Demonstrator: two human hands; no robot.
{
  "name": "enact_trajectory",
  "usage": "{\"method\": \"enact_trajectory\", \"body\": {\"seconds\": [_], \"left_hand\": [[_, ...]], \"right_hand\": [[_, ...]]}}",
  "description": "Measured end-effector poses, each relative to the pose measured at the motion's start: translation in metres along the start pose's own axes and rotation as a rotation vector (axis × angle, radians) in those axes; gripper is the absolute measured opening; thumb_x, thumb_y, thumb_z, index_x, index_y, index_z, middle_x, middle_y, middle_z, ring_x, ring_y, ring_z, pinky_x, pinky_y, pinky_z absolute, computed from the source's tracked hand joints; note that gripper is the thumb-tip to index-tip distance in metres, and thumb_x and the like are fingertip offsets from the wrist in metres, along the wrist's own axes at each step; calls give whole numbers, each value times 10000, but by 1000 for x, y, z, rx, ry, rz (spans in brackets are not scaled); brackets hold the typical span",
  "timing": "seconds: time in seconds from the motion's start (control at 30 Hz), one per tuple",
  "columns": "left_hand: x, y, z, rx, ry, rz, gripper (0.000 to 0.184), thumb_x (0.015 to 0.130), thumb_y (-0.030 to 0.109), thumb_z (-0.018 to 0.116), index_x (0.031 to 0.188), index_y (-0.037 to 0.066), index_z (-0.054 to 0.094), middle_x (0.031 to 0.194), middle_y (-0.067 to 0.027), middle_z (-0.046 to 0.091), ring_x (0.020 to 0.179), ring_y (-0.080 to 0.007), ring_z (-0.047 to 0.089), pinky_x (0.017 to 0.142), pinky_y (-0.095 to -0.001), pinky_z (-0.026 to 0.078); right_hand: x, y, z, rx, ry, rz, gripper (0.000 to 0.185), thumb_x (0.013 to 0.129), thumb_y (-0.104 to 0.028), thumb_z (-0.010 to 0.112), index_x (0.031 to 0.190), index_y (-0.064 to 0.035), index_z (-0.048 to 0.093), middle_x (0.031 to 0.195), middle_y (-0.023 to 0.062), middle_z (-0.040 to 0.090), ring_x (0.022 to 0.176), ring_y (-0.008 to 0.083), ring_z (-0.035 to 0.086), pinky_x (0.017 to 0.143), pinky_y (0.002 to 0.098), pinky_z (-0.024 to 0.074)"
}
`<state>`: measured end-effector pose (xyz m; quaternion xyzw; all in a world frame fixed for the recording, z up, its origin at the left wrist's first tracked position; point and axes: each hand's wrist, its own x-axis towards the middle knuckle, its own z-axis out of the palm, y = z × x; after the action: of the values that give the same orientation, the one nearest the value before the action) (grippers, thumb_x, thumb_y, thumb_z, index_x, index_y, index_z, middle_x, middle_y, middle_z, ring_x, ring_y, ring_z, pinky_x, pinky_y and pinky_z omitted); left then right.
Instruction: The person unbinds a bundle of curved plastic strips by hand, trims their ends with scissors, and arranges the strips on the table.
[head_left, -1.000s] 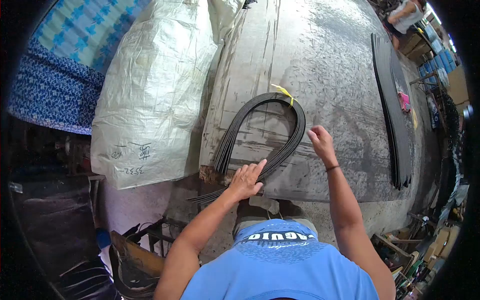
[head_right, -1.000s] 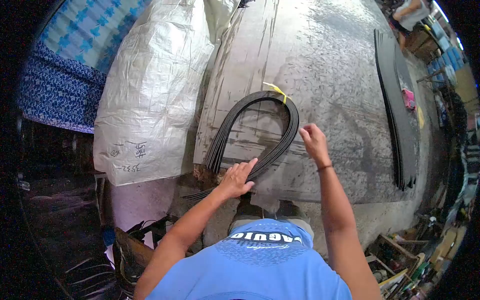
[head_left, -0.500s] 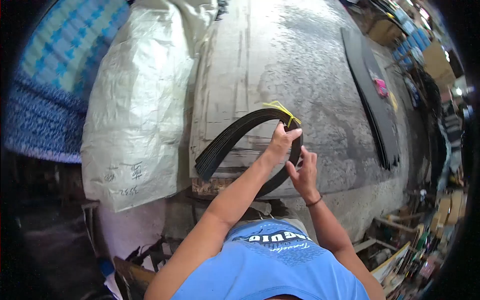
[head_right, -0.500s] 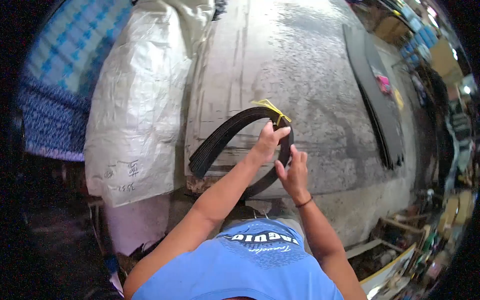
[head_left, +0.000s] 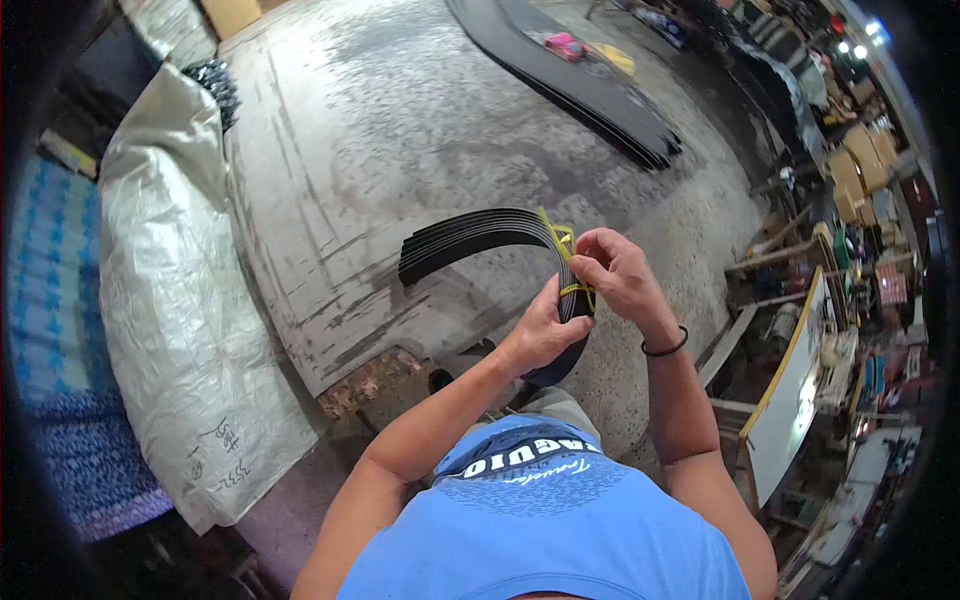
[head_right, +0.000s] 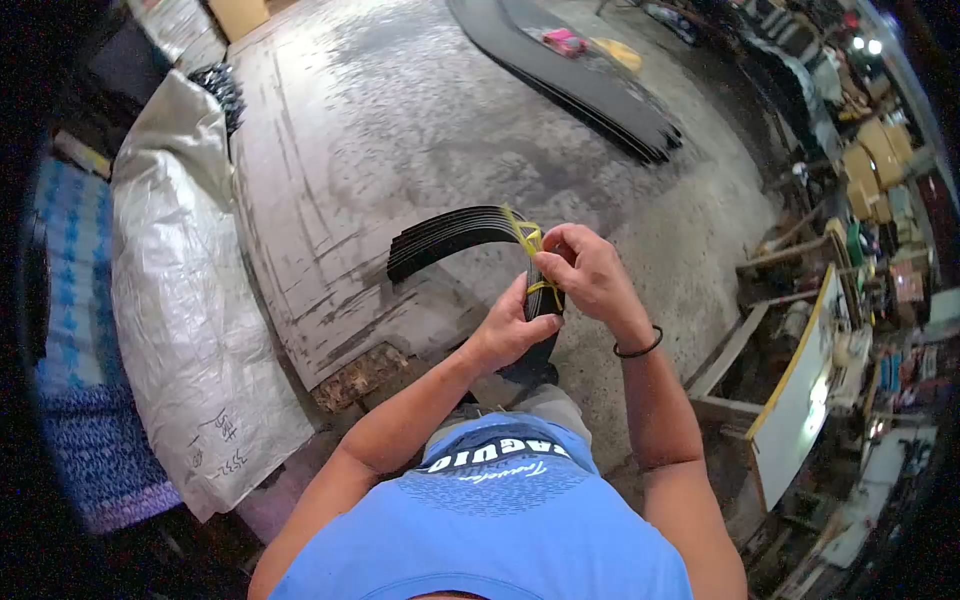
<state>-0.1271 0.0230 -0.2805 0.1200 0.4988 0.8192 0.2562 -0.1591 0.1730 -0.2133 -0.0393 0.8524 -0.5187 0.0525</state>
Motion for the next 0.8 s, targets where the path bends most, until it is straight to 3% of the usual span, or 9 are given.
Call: {"method": "enact_trajectory", "body": {"seconds": [0.13,0.2,0.33,0.43,0.63,0.7,0.8], "left_hand": [[14,-7,44,143,-54,-52,590,808,150,721,1294,18,414,1026,-6,502,922,-88,498,820,-238,447],[24,-15,71,161,-92,-115,599,799,159,729,1290,15,418,1029,-8,501,919,-89,496,814,-238,447],[47,-48,131,215,-156,-144,579,776,183,746,1245,21,448,1014,-7,525,902,-92,510,812,-241,452],[62,-78,169,278,-238,-210,560,768,195,749,1222,29,466,1004,-14,551,901,-99,530,818,-248,455],[99,-87,240,273,-268,-349,491,754,160,725,1171,42,493,913,-11,562,843,-108,560,755,-269,473],[112,-104,250,212,-284,-417,489,748,154,717,1167,43,491,890,-15,551,797,-113,563,706,-275,481],[122,-125,270,267,-372,-399,494,748,147,703,1175,37,481,882,-31,552,737,-121,570,649,-278,489]], "right_hand": [[-33,30,-47,105,30,19,153,932,-139,601,935,14,596,799,7,569,737,75,514,626,248,454],[-49,50,-75,278,161,-6,144,928,-135,605,914,9,598,774,-8,566,729,69,512,609,247,446],[-88,71,-134,309,136,80,142,939,-130,586,912,9,597,784,-12,570,731,63,509,616,244,443],[-119,95,-177,141,67,126,165,944,-149,584,903,10,598,783,-18,568,730,62,509,634,239,442],[-168,133,-238,412,371,133,175,915,-179,617,886,-7,618,777,-20,581,723,69,520,621,251,446],[-175,138,-251,256,286,196,196,906,-208,629,894,-12,630,780,-7,606,719,79,537,617,267,451],[-180,145,-268,14,335,250,241,880,-238,647,895,2,634,757,35,630,696,101,563,618,283,458]]}}
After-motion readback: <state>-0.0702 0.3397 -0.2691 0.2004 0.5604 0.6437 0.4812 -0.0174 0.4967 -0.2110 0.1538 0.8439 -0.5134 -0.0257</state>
